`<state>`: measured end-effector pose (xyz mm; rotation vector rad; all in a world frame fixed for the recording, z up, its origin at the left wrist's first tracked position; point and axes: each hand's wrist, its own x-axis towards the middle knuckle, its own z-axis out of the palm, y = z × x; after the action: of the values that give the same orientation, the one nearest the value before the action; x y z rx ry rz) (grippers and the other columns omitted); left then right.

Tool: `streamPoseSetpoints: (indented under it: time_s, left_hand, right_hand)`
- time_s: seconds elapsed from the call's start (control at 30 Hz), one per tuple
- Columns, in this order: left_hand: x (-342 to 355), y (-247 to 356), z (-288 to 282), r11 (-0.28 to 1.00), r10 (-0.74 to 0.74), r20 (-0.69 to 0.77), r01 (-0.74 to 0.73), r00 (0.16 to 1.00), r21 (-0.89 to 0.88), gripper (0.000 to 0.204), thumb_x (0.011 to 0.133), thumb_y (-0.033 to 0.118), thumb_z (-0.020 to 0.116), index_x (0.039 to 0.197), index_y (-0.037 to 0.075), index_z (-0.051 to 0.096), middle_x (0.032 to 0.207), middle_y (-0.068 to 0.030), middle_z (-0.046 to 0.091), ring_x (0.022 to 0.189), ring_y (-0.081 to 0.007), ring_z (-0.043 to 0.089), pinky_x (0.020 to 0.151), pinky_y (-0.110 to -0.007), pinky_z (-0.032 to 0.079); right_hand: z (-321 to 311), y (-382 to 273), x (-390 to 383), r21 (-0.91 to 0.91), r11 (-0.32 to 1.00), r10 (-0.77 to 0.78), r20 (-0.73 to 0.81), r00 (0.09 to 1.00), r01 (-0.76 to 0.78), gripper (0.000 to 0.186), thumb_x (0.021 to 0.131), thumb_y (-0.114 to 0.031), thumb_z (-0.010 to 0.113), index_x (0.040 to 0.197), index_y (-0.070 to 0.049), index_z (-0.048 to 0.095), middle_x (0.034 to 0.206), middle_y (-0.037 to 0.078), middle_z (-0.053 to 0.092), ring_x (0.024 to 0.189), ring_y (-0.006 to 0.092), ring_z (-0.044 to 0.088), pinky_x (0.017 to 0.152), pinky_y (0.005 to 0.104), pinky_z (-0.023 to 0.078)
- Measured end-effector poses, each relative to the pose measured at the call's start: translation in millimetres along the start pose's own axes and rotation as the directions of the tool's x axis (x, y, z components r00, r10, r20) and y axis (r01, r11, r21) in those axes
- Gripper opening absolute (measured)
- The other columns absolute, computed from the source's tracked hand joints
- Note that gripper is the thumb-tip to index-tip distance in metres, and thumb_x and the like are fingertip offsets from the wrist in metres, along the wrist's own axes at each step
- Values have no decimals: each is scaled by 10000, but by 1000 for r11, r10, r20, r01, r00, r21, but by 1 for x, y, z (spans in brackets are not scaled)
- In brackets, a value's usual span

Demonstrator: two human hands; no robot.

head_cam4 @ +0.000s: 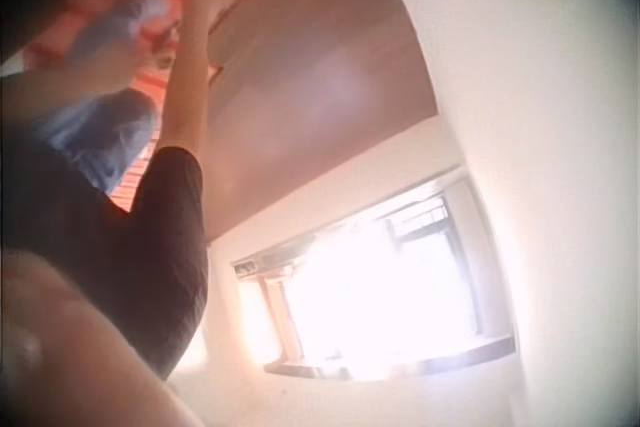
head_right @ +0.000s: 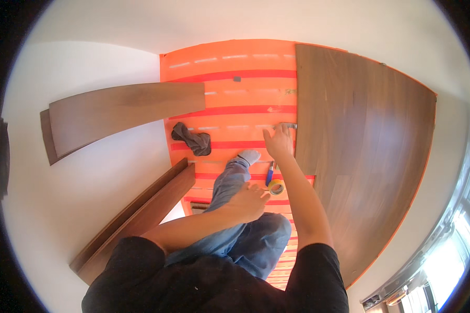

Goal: Installing wood floor planks over an orange underlayment.

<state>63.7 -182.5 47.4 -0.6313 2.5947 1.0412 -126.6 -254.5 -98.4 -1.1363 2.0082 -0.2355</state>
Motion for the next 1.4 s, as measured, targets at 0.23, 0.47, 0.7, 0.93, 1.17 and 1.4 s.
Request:
streamPoseSetpoints:
  time_s: [0.23, 0.47, 0.7, 0.93, 1.17, 1.4]
  left_hand:
    - [-17, -120, -55, 912, -259, 15, 249, 966, -327, 443, 924, 269, 669, 1286, 26, 584, 1274, -215, 611, 1203, -370, 576, 1037, -475, 444]
    - [91, -311, 64, 883, -307, -351, 127, 885, -451, 576, 963, 312, 668, 1379, -41, 483, 1353, -275, 551, 1271, -414, 545, 1082, -485, 428]
    - [180, -429, 97, 506, -562, -239, 100, 792, -857, 635, 1024, 384, 592, 1447, -62, 431, 1426, -268, 517, 1332, -331, 529, 1115, -430, 415]
    - [213, -471, 30, 541, -718, -290, 245, 632, -805, 761, 991, 502, 591, 1505, -17, 377, 1519, -259, 436, 1402, -323, 464, 1114, -440, 411]
    - [295, -474, 0, 507, -861, -251, 787, 443, -351, 1113, 859, 678, 663, 1617, 50, 143, 1649, -314, 85, 1486, -501, 246, 1155, -596, 328]
    - [362, -448, -8, 302, -945, -62, 783, 321, -543, 1200, 853, 722, 624, 1637, 90, -27, 1659, -305, -106, 1534, -515, -22, 1202, -671, 146]
  right_hand:
    - [71, 24, 179, 5, 997, 74, -453, 889, -81, 1072, 896, -682, 601, 1529, 117, 270, 1588, 368, 230, 1503, 487, 197, 1226, 553, 180]
    - [80, 42, 330, 88, 973, 228, -491, 841, -213, 1234, 822, -736, 656, 1548, 136, 170, 1622, 382, 97, 1534, 496, 93, 1251, 535, 126]
    - [107, 53, 389, -81, 921, 291, -505, 813, -380, 1359, 761, -820, 636, 1565, 131, 91, 1638, 368, 27, 1543, 491, 42, 1248, 555, 106]
    - [106, 52, 393, -9, 924, 334, -460, 823, -381, 1372, 767, -829, 614, 1567, 131, 46, 1638, 373, -12, 1541, 502, -45, 1248, 555, 34]
    - [105, 47, 393, -17, 923, 345, -410, 844, -385, 1407, 745, -823, 642, 1567, 132, 16, 1637, 371, -65, 1540, 490, -95, 1238, 577, 5]
    - [99, 44, 393, 26, 919, 377, -352, 857, -393, 1424, 736, -813, 654, 1566, 134, -10, 1636, 371, -79, 1539, 489, -106, 1235, 581, -7]
